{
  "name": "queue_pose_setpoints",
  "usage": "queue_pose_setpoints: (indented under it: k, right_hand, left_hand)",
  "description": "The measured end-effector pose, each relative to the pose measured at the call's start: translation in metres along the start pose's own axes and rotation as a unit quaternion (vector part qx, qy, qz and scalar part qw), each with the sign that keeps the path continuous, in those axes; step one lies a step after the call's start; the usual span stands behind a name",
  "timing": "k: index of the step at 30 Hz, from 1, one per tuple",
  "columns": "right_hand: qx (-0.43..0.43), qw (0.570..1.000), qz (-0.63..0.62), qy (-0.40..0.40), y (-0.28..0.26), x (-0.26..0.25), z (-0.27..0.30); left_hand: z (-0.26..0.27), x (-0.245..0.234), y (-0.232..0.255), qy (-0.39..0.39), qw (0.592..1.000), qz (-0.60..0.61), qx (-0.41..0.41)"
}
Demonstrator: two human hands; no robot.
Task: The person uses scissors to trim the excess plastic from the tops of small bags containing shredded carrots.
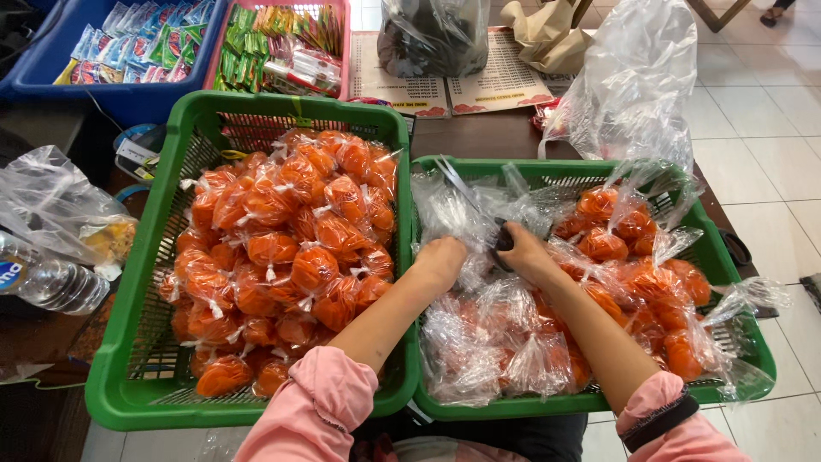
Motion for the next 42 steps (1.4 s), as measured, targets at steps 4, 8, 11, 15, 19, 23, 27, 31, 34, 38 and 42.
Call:
queue_pose_setpoints:
  k: [4,8,11,15,19,23,27,31,34,38,42]
  right_hand:
    - [0.011,0.999,-0.042,0.007,-0.004,0.005,0.006]
    - [0.045,0.996,0.036,-0.061,-0.077,-0.03,0.05]
    - [0.05,0.993,-0.104,-0.028,-0.056,-0.055,0.062]
    - [-0.022,0.921,-0.381,0.073,0.009,-0.072,0.045]
    - [-0.003,0.948,-0.311,0.071,-0.01,-0.07,0.049]
    - [0.035,0.988,0.15,-0.019,0.046,-0.005,-0.009]
    - [0.031,0.977,0.213,0.011,0.084,0.017,-0.04]
    - [0.015,0.995,0.049,0.091,-0.018,-0.069,0.027]
    - [-0.043,0.964,-0.228,0.128,-0.023,-0.102,0.035]
    - [-0.035,0.823,-0.565,0.041,-0.047,-0.12,0.047]
    - [-0.083,0.711,-0.695,-0.068,-0.022,-0.113,0.032]
  left_hand:
    - [-0.005,0.004,-0.002,-0.028,0.999,0.031,-0.002]
    - [0.009,-0.031,0.004,-0.028,0.998,0.049,0.002]
    - [0.01,-0.032,0.005,-0.033,0.998,0.049,0.003]
    - [0.005,-0.027,0.006,-0.017,0.999,0.03,-0.003]
    - [0.003,-0.022,0.006,-0.026,1.0,0.017,-0.002]
    - [0.01,-0.03,0.011,-0.02,1.0,-0.019,-0.012]
    - [0.031,-0.068,0.027,0.059,0.997,-0.046,0.024]
    - [0.044,-0.111,0.037,0.132,0.99,-0.018,0.043]
    - [0.05,-0.131,0.042,0.207,0.976,-0.015,0.062]
    - [0.051,-0.145,0.039,-0.055,0.996,0.003,0.065]
    - [0.039,-0.164,0.035,-0.1,0.959,0.235,0.12]
Point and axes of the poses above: each hand's wrist, its own z-axis away from the middle knuckle, its own x-axis out of the palm, y = z × x, the point moved 5 cm from there along -z, towards the middle knuckle, and after that the axes turned 6 degrees about -x, right-handed, at the moved point
